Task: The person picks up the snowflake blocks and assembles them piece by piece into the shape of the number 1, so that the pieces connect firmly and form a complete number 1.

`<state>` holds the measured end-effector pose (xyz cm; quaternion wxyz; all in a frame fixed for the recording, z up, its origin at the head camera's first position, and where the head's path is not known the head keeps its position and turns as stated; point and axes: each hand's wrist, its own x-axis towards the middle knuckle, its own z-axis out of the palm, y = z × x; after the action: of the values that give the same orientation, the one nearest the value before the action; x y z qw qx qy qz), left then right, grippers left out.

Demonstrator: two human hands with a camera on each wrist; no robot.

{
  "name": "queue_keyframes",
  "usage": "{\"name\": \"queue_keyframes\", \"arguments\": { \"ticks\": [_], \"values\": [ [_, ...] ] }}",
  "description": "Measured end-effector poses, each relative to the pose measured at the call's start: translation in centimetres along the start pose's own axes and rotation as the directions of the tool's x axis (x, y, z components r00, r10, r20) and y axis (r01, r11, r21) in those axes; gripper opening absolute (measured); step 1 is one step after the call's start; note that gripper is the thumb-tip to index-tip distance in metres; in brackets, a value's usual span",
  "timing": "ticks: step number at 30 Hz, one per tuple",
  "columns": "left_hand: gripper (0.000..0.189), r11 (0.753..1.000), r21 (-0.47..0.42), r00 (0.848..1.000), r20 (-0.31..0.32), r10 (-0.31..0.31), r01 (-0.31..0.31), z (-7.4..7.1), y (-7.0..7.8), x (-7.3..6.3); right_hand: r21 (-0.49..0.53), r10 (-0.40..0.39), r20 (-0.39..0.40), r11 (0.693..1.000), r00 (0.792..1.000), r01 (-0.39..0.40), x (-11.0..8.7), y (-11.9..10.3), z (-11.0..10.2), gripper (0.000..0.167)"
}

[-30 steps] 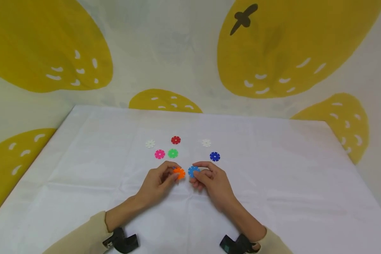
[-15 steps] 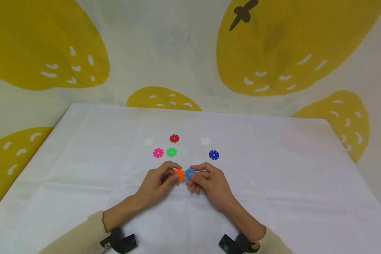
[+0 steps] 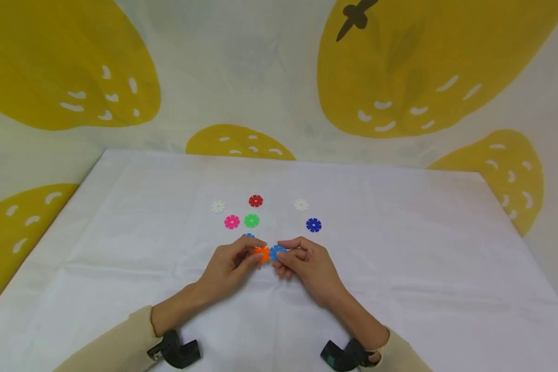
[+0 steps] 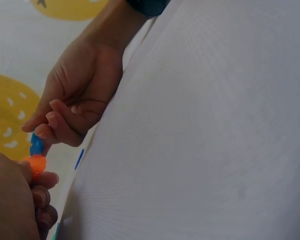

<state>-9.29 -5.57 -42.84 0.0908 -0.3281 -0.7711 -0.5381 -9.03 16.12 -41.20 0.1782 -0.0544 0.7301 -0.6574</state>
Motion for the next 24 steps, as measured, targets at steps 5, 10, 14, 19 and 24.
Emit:
{"name": "queue_keyframes", "arguments": {
  "ticks": [5,10,14,19,24],
  "values": [
    [0.027,1.000,-0.006,1.000,0.009,0.029,-0.029,-0.5,1.9,0.7,-0.030,-0.013,0.006,0.999,1.000,0.014,0.0,0.2,-0.1,0.031],
    [0.028,0.999,-0.008,0.999,0.013,0.038,-0.037,-0.5,2.1,0.7,-0.014,-0.012,0.020,1.000,1.000,0.012,0.1,0.4,-0.3,0.031],
    [0.028,1.000,-0.006,1.000,0.019,0.016,-0.016,0.0,0.7,0.3,0.148,0.043,0.082,0.987,0.996,-0.055,0.2,0.3,-0.4,0.038],
    [0.029,1.000,-0.013,0.999,0.051,0.017,-0.016,0.0,-0.3,-0.2,0.366,0.070,0.172,0.921,0.983,-0.130,0.2,0.2,-0.5,0.047],
    [0.029,0.998,-0.018,0.997,0.058,0.060,-0.059,-0.1,-0.4,-0.2,0.404,0.043,0.201,0.907,0.979,-0.122,0.1,0.2,-0.4,0.046]
  ]
}}
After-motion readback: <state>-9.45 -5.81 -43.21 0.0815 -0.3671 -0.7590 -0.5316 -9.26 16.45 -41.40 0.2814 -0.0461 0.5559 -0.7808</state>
